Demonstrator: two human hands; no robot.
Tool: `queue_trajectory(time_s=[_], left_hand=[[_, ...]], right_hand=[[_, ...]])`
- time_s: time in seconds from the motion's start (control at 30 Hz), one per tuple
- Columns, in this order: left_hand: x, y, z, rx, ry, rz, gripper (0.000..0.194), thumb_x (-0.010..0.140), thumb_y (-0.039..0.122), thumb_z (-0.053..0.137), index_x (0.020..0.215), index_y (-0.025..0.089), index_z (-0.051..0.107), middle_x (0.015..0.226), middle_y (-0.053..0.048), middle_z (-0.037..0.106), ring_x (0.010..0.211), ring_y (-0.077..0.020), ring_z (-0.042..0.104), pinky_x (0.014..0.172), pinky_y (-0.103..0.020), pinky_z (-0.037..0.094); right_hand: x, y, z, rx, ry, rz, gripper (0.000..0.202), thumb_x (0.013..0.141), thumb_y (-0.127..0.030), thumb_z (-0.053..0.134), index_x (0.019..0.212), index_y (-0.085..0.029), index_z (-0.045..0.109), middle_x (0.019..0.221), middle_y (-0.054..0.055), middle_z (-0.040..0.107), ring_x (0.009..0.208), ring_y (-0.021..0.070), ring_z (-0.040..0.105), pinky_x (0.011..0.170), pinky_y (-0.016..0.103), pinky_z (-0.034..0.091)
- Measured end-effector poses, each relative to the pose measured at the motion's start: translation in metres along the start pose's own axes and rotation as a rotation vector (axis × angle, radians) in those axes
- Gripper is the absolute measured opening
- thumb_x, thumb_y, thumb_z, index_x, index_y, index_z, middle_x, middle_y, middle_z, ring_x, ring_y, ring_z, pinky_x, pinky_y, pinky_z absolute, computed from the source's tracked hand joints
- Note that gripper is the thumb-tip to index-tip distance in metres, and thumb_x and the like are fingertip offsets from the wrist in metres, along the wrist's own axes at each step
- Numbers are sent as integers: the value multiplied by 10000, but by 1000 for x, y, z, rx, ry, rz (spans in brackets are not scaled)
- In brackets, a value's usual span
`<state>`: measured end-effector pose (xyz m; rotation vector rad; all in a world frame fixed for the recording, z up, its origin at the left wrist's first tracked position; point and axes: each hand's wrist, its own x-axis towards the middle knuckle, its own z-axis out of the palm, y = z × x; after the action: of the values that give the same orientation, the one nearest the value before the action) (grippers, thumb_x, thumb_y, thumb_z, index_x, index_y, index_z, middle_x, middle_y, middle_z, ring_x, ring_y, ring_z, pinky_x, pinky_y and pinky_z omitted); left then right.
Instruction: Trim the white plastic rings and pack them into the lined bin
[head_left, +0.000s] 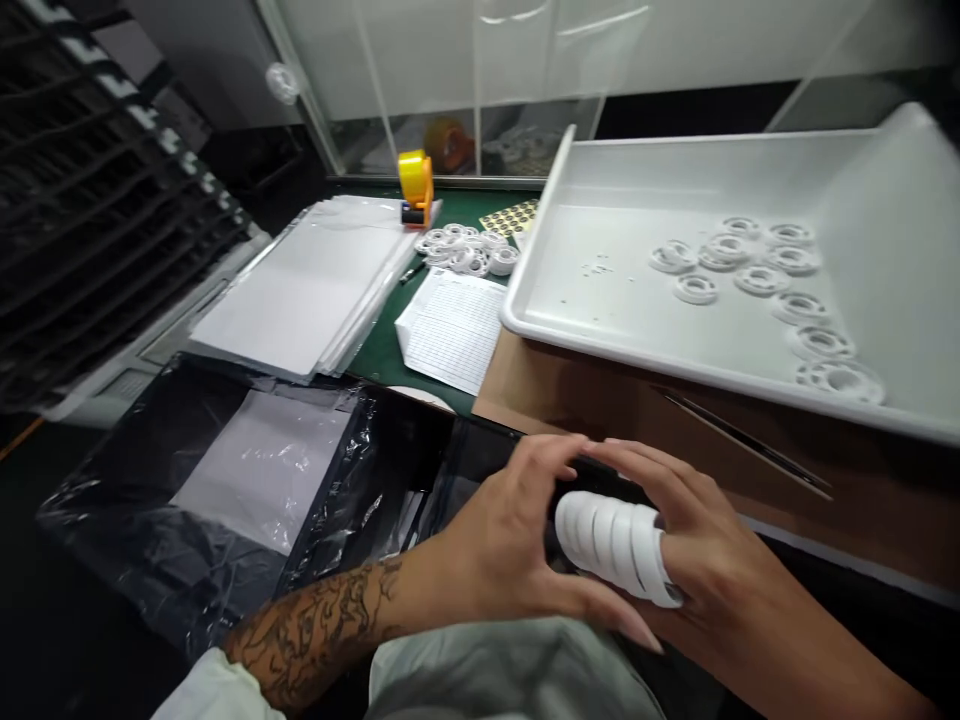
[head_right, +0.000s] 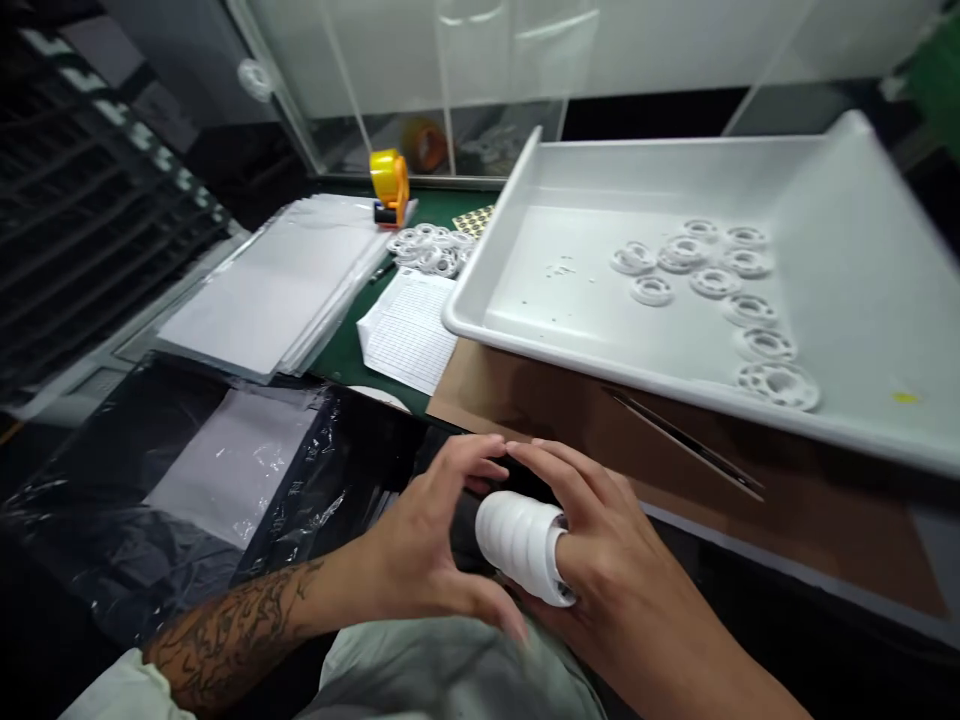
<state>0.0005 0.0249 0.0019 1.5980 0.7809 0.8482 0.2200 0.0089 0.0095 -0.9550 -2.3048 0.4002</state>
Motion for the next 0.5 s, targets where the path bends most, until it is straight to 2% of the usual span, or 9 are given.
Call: queue_trajectory(time_s=[0.07,0.13,0.2,0.3,0.33,0.4,0.43,0.5], left_hand=[[-3,-4,-1,197,19,200,1091,624,538,986,1517,255,427,1541,-231,463,1327,-401,605,1078,-610,546],[-3,-7,-1,260,82,275,969,653,582,954,1447,233,520,1516,-233,498,1290,-403,644,1030,-580,591],[0,-7,-4,259,141,299,823,668,621,928,1306,187,642,1383,-216,607,1210,-381,690,996,-517,614],[6,-2,-15,264,100,316,673,679,648,906,1098,146,748,1084,-164,707,1009,-318,736,911,-414,617],[7,0,-19,266,76,320,636,695,659,888,1054,150,759,987,-133,707,919,-291,733,850,-390,613],[7,3,-30,240,75,340,579,734,687,836,973,165,755,834,-79,666,766,-251,695,726,-364,587],[6,3,-35,209,97,356,550,759,692,806,926,172,743,790,-63,644,717,-237,673,687,-359,572],[0,3,-46,123,151,359,490,812,667,761,865,182,710,785,-62,643,715,-232,664,697,-363,564]], right_hand=[[7,3,7,-19,45,-77,323,1085,-516,588,1134,-212,684,1564,173,473,1392,416,486,1021,563,486],[15,2,13,26,75,-123,283,1095,-475,578,1119,-220,698,1629,153,418,1434,410,455,1063,544,445],[23,2,18,99,73,-147,251,1086,-420,595,1246,-260,702,1693,91,359,1486,394,408,1136,508,402],[33,5,26,169,51,-100,471,1094,-450,532,1549,-330,548,1692,37,382,1509,374,400,1224,468,363],[37,7,30,180,44,-75,528,1102,-485,472,1604,-323,490,1674,44,412,1505,382,410,1228,482,378],[44,12,37,170,3,-45,585,1099,-499,431,1648,-299,432,1638,68,464,1453,389,489,1161,499,490],[48,14,40,175,-30,-61,583,1080,-491,475,1630,-296,461,1624,75,483,1410,390,543,1091,489,563],[53,18,44,212,-99,-113,495,1005,-440,635,1484,-317,620,1615,72,497,1348,391,613,980,445,649]])
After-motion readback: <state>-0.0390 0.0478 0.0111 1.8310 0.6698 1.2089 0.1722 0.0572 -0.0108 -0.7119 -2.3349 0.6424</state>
